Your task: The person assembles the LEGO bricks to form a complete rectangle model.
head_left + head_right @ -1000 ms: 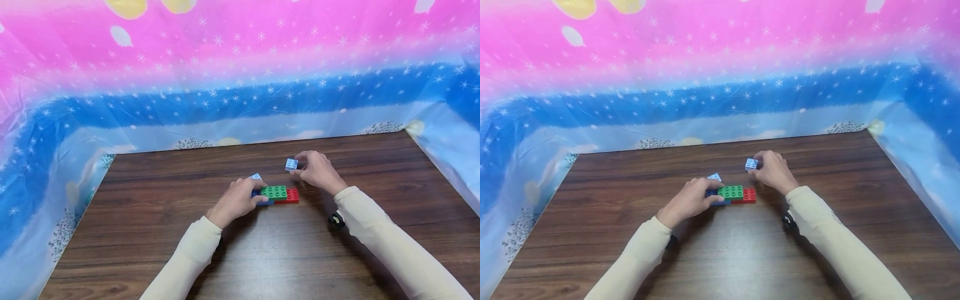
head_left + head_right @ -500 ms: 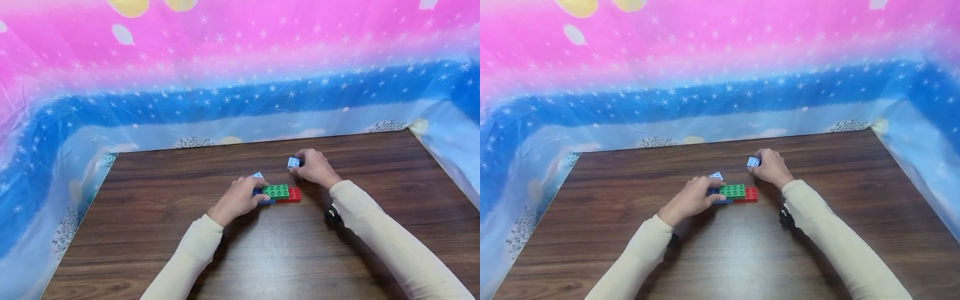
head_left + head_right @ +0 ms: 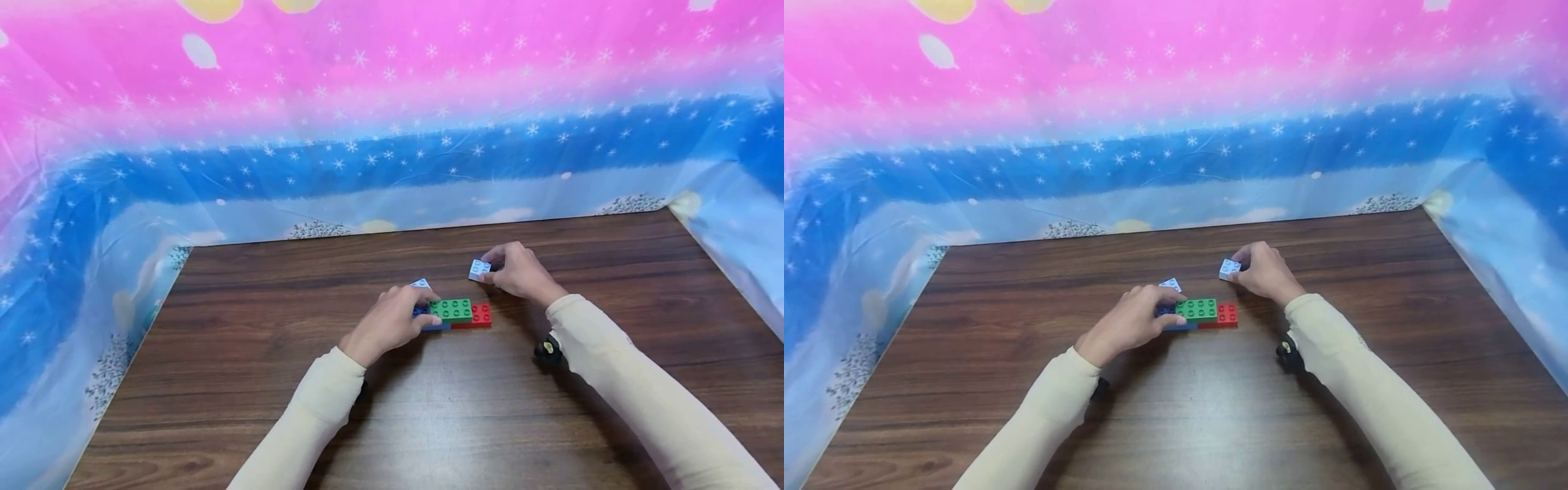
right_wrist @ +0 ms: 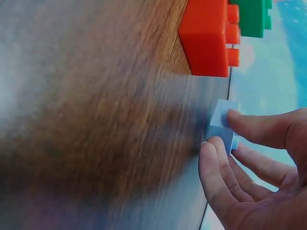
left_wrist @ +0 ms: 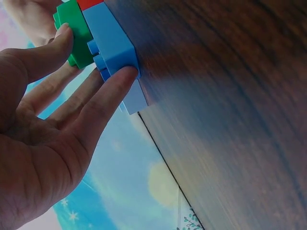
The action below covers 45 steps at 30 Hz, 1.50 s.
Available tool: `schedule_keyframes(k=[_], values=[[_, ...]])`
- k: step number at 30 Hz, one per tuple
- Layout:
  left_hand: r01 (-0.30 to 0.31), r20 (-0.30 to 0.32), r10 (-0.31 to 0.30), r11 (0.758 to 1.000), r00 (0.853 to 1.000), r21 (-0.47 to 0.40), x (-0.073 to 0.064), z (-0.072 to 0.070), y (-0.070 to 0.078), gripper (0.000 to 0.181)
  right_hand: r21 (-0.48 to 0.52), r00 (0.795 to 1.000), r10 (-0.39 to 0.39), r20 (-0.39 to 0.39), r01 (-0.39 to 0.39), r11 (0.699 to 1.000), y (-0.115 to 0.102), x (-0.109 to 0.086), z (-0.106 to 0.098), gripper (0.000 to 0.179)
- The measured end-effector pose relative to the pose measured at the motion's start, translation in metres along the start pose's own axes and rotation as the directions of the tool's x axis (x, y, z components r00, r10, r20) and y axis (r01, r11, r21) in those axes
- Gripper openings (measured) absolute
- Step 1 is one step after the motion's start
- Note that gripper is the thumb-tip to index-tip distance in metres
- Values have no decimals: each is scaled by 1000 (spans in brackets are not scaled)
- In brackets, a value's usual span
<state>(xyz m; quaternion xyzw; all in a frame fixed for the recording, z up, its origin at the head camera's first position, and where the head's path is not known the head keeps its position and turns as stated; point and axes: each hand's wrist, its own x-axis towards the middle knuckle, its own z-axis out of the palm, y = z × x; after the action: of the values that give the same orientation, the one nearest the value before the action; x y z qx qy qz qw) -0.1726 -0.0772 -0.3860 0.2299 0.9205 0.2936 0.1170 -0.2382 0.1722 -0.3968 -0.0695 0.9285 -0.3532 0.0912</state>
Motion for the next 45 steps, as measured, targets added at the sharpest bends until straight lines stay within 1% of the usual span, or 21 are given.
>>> schedule_keyframes(k=[5, 13, 21, 28, 34, 45], values=[[6, 1, -6, 1000, 1000, -5, 0, 0, 0, 36, 13, 1000, 1, 18, -1, 1000, -2, -8, -3, 37], [18, 3, -17, 1000, 1000, -12, -1, -1, 0, 36, 50, 999, 7, 43, -9, 999, -10, -23, -4, 35], [15, 2, -15, 1000, 1000, -13, -2, -1, -1, 36, 66, 996, -65, 62, 61, 996, -12, -34, -5, 34], [12, -2, -12, 1000, 1000, -22, -1, -1, 0, 35, 67, 990, -112, 85, 107, 992, -11, -42, -10, 35], [4, 5, -4, 1000, 1000, -23, -1, 0, 0, 36, 79, 987, -118, 110, 110, 991, -9, -47, -13, 36], [-4, -3, 4, 1000, 1000, -19, 0, -1, 1, 35, 81, 981, -133, 142, 122, 989, -7, -51, -13, 33]])
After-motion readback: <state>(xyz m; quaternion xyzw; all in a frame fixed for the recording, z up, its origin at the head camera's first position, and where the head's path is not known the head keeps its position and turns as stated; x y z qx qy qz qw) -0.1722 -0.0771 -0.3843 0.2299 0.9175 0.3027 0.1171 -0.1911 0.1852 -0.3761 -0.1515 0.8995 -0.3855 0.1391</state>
